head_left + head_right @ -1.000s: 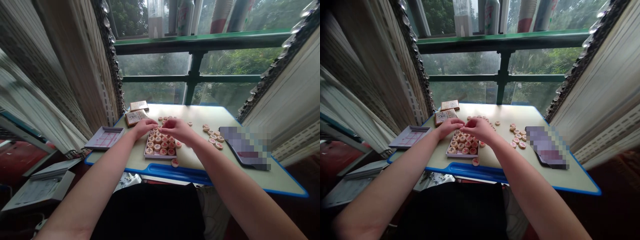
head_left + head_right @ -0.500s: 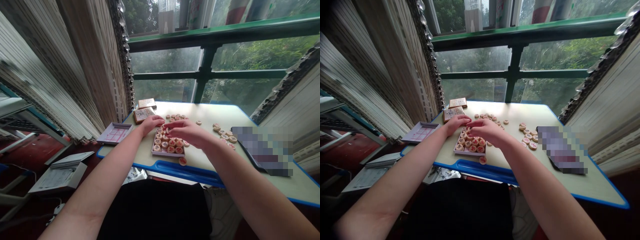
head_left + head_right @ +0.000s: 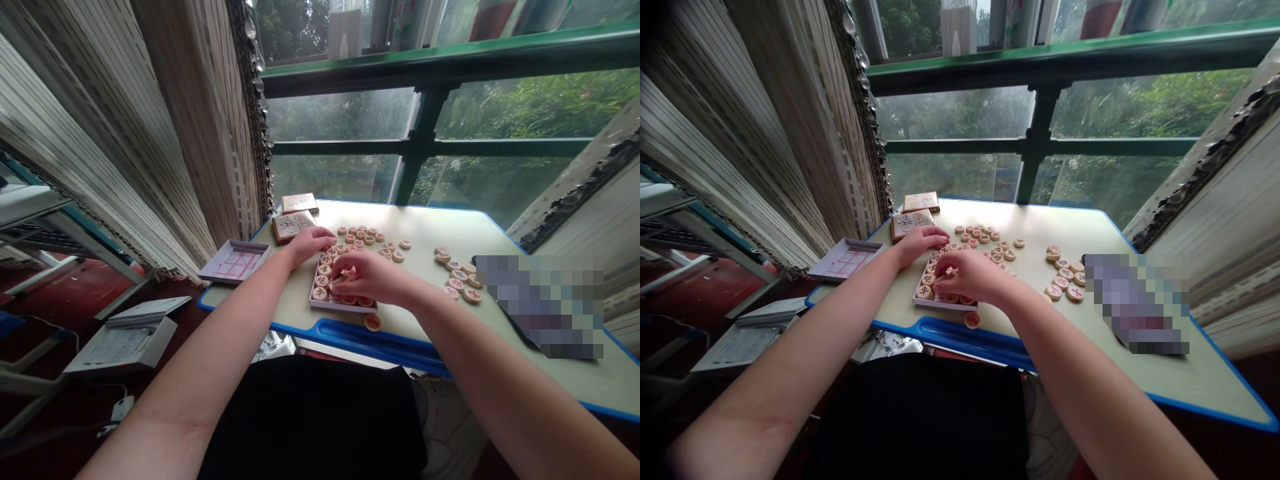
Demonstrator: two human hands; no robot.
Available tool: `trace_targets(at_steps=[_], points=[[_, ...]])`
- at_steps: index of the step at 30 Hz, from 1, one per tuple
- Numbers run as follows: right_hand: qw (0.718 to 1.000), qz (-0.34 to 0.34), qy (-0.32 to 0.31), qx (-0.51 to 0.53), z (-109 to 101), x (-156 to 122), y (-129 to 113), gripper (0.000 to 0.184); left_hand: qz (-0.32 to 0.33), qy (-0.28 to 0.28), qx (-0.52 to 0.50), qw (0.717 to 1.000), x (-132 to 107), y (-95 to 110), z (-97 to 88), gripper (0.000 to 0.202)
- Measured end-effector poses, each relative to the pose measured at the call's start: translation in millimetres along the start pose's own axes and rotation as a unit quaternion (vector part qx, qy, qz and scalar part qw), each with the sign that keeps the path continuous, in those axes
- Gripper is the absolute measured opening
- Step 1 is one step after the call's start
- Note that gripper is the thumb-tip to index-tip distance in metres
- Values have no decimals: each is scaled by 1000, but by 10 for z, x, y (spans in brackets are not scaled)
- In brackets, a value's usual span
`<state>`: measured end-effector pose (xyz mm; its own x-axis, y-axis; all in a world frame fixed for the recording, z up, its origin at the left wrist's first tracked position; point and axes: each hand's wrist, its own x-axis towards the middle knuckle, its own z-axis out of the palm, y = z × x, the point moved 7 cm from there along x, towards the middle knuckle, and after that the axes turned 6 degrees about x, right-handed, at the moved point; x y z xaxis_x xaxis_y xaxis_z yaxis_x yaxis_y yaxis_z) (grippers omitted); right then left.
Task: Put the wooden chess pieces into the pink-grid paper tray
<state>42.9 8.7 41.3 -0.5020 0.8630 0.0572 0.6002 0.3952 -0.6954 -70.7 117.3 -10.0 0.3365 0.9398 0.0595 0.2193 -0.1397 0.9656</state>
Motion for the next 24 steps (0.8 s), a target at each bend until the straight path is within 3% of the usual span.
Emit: trace_targets(at_steps=[6,13,24], points=[[997,-59,5,-53,88,27,-74,5,9,-6,30,999,6,-12,-4,29],[995,-85,8,-57,130,57,-71,6,29,-14,63,997,35,-24,-1,25],[999,-1,6,-36,94,38,-32,15,33,-23,102,994,59,-48,-8,27]])
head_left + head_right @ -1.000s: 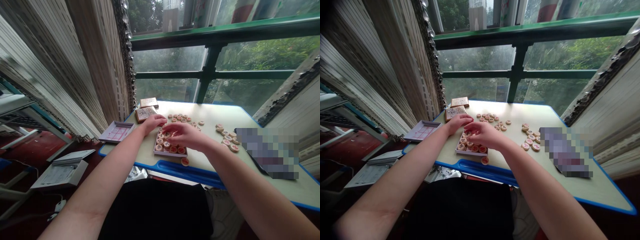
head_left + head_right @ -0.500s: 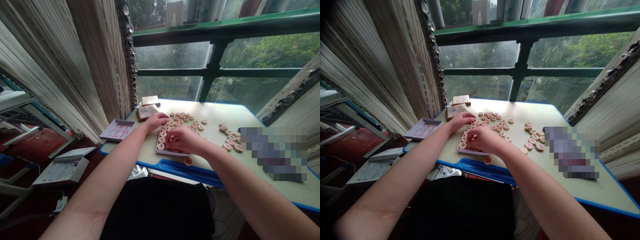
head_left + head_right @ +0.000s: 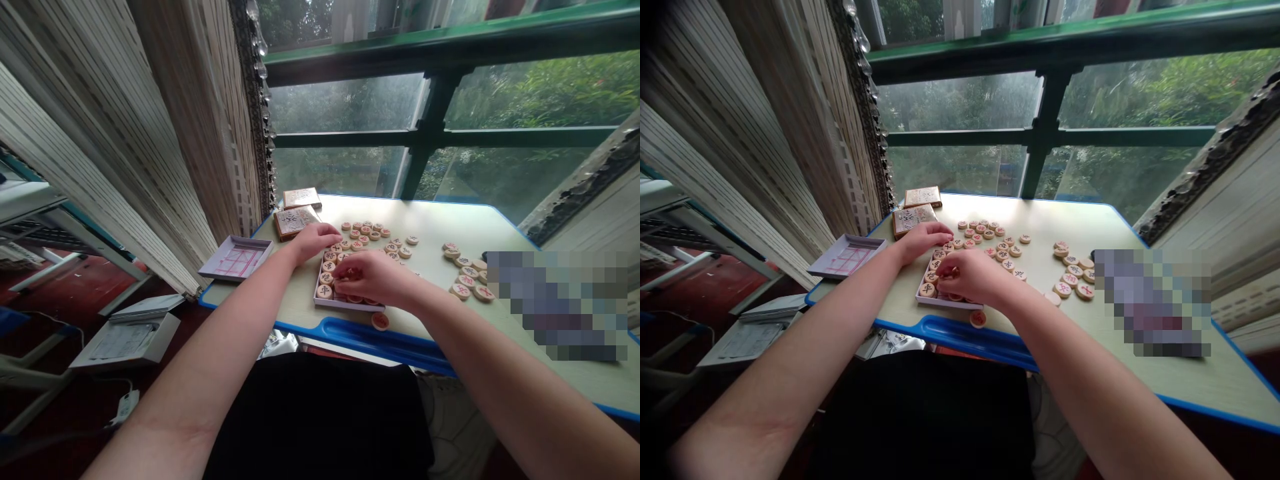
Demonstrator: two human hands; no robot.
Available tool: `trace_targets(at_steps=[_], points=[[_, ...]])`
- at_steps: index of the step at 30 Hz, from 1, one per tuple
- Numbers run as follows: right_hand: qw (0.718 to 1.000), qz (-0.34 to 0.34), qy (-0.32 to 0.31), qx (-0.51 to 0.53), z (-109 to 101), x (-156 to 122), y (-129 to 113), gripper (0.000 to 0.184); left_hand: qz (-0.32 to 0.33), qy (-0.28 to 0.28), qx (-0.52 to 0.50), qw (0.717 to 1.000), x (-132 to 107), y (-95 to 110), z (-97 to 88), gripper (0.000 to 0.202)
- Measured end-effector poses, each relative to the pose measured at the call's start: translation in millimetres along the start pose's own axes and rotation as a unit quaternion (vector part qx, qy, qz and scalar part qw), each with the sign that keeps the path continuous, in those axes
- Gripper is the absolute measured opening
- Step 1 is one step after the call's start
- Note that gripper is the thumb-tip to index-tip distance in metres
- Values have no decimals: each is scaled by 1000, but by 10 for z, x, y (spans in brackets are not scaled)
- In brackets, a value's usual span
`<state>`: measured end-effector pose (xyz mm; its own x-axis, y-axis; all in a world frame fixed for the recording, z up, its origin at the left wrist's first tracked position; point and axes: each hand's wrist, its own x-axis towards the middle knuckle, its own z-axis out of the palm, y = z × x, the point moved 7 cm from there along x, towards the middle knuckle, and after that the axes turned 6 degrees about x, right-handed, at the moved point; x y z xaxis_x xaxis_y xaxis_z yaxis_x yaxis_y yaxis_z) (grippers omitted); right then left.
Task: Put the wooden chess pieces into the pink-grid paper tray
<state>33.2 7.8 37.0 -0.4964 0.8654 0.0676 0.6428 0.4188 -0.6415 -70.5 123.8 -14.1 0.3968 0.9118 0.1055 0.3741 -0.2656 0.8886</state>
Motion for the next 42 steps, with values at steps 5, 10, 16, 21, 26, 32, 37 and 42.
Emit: trace_targets(at_steps=[5,10,16,21,26,32,37,42], points=[[1000,-6,3,-20,-21,-18,-28,23,14,-4,16,1000,-30,59,2,25],[997,-18,26,-73,-45,-2,-4,15,9,7,33,999,-61,109,-5,26],[996,-20,12,-82,0,17,4,8,4,23,43,999,-81,139,-9,28],[995,-68,19,-74,-6,20,-44,12,13,20,46,999,-84,147,-6,28],[995,-58,20,-77,-15,29,-6,11,8,7,36,999,-69,112,5,28],[996,-9,17,-93,7,29,49,11,9,13,49,999,-70,120,-9,28],[998,-16,43,-43,-156,25,76,17,1,7,39,999,-68,107,-8,27],[946,122,223,-200,-741,-43,620,27,-34,-1,-34,999,-62,59,5,23]])
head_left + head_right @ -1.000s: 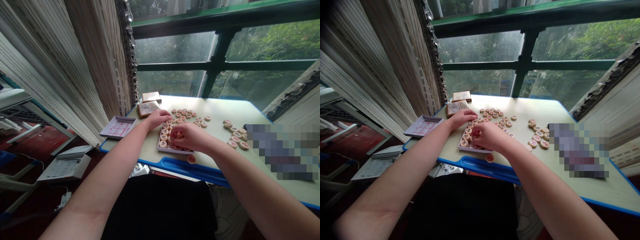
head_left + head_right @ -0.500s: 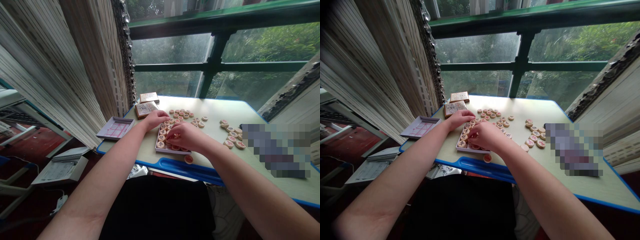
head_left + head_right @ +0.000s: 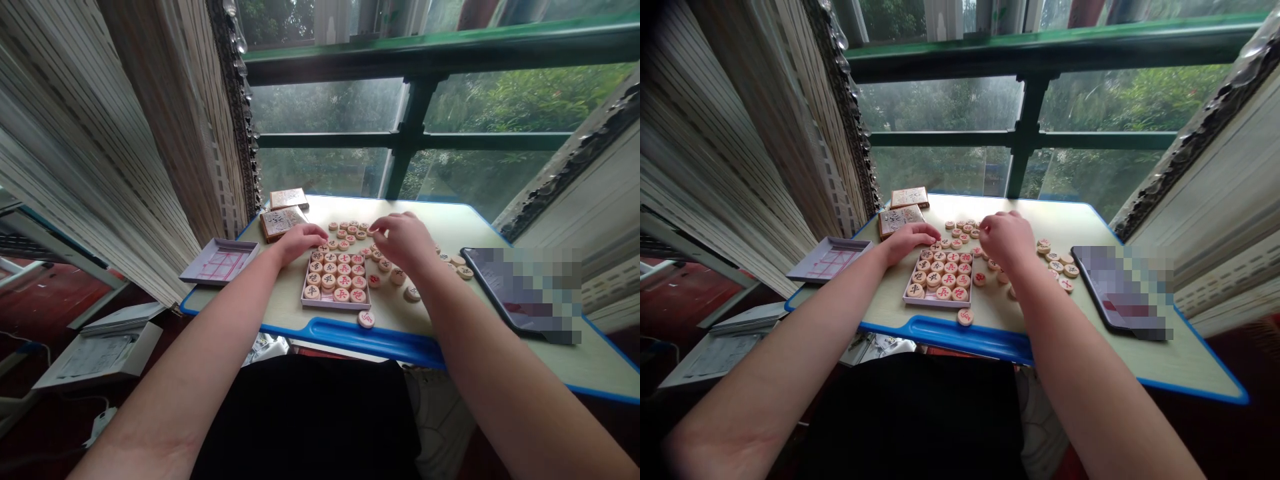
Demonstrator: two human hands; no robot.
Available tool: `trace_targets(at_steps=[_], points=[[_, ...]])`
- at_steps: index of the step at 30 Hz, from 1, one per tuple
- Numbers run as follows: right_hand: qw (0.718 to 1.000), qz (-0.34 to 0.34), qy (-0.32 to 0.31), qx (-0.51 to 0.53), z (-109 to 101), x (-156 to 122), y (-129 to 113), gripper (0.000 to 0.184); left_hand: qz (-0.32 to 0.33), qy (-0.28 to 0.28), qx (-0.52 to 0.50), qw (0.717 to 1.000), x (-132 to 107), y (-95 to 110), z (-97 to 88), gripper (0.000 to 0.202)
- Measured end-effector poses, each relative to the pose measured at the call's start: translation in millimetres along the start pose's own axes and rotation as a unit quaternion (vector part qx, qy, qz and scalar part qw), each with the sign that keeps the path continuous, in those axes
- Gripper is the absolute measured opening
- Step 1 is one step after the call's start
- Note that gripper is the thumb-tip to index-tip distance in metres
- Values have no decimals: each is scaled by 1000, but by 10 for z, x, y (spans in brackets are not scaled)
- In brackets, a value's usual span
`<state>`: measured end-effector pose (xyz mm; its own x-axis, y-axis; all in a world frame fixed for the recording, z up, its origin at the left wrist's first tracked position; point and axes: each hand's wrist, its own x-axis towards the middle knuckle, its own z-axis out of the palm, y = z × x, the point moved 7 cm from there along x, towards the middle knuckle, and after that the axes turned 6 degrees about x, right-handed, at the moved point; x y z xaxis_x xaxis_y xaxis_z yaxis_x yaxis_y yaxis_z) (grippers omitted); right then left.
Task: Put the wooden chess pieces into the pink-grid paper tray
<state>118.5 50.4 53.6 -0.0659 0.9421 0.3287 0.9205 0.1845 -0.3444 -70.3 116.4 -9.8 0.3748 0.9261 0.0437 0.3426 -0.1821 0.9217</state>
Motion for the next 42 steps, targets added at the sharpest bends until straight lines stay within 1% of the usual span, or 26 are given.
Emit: trace_targets(at_steps=[1,2,3,5,7,10,12,14,15,17,18,19,21,24,25,26,27,29,31,35,39,42], points=[[998,43,11,-42,-13,40,178,30,-3,-1,-11,1000,0,0,3,22],[994,80,5,-71,1,69,339,34,-5,-1,-18,1000,-1,5,5,21],[990,110,-15,-84,39,87,478,37,-5,-2,-22,1000,-3,11,8,21],[986,132,-53,-83,127,109,641,39,-6,-3,-24,1000,-8,23,11,21],[985,142,-68,-73,183,118,712,36,-7,-6,-24,1000,-14,31,12,22],[982,171,-64,-50,209,122,768,32,-10,-10,-26,1000,-22,34,13,24],[980,188,-51,-32,196,124,798,30,-11,-11,-26,1000,-26,36,13,25],[981,195,-18,-2,140,122,799,30,-11,-9,-24,1000,-31,41,12,25],[981,192,6,22,96,117,773,30,-10,-7,-23,1000,-33,45,11,25],[982,154,45,97,7,99,629,29,-12,-4,-23,1000,-36,51,10,24],[982,114,50,143,-27,85,497,29,-14,-3,-23,1000,-38,51,9,23],[978,64,33,197,-41,61,330,29,-16,-3,-23,1000,-39,52,8,23],[961,-19,-51,272,-16,-37,-40,30,-14,-5,-21,1000,-41,60,7,22],[928,-115,-187,301,54,-277,-538,26,3,-10,-16,1000,-44,85,3,20],[910,-149,-240,304,93,-372,-677,24,8,-10,-13,1000,-45,90,0,20],[895,-177,-276,302,120,-454,-782,22,10,-8,-9,1000,-44,92,-3,20],[888,-202,-289,295,130,-510,-855,20,11,-7,-5,1000,-42,91,-6,20],[884,-239,-291,276,146,-571,-932,19,13,-4,5,1000,-36,88,-11,19],[891,-262,-273,251,160,-579,-946,22,16,-6,11,1000,-27,86,-10,19],[900,-282,-252,216,209,-569,-938,26,17,-13,17,1000,-12,72,-7,21],[900,-305,-238,201,232,-579,-968,20,23,-14,28,999,-8,62,-9,22],[899,-316,-230,195,241,-591,-985,20,25,-16,29,999,-10,57,-4,21]])
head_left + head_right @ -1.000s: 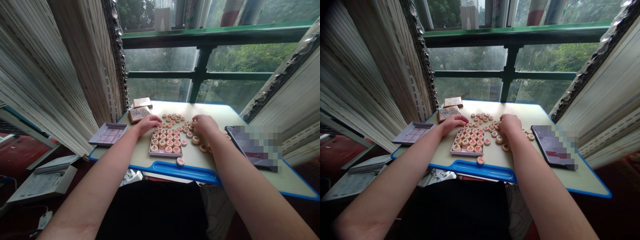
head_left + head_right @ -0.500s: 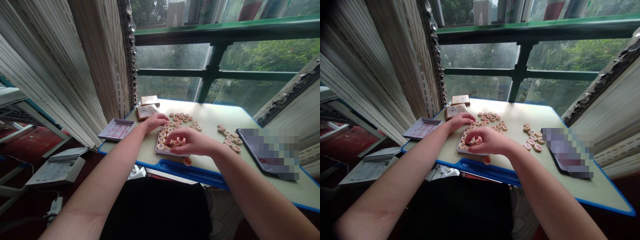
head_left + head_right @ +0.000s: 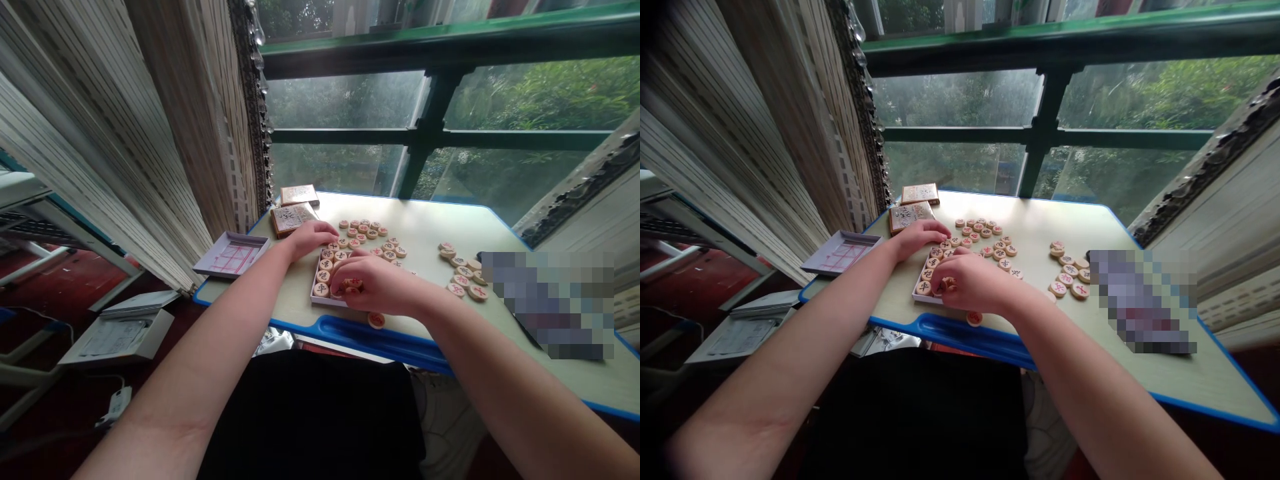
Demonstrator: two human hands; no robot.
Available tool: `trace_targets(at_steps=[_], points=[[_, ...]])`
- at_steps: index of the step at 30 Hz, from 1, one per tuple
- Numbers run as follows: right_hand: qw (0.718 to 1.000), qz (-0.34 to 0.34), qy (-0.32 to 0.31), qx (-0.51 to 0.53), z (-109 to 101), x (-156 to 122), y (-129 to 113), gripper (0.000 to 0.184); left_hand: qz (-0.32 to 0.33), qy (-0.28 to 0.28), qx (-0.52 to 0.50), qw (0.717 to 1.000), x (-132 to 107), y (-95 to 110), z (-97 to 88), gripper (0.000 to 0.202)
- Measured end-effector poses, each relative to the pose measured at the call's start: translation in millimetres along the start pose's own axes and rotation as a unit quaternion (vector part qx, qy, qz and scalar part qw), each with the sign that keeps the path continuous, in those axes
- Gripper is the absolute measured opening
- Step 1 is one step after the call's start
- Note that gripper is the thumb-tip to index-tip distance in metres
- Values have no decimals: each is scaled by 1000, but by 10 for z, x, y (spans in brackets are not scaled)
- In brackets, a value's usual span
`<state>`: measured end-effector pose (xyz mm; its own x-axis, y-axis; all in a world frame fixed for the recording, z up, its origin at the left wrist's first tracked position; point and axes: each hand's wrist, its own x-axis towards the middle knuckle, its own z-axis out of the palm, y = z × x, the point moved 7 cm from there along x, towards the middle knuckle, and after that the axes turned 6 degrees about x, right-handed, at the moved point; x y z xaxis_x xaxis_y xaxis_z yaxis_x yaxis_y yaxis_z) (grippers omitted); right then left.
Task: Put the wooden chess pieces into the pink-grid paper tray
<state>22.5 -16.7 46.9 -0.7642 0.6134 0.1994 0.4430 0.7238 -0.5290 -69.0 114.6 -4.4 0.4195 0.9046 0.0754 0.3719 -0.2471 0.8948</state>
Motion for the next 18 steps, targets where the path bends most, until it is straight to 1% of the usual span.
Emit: trace_targets(at_steps=[7,9,11,15,16,18], points=[[1000,-2,-14,1,16,-6,-3,24,-6,6,6,1000,-12,14,-6,20],[1000,0,0,-4,-22,-6,3,20,-7,9,7,1000,-10,10,-8,20],[1000,3,28,-12,-87,-8,20,16,-7,10,3,1000,-4,1,-8,20],[995,34,91,-39,-224,-28,98,20,1,9,4,1000,4,-7,-7,20],[994,39,95,-46,-235,-32,112,21,1,9,7,1000,3,-7,-7,20],[995,33,81,-49,-210,-33,116,22,2,7,16,1000,-3,-2,-7,21]])
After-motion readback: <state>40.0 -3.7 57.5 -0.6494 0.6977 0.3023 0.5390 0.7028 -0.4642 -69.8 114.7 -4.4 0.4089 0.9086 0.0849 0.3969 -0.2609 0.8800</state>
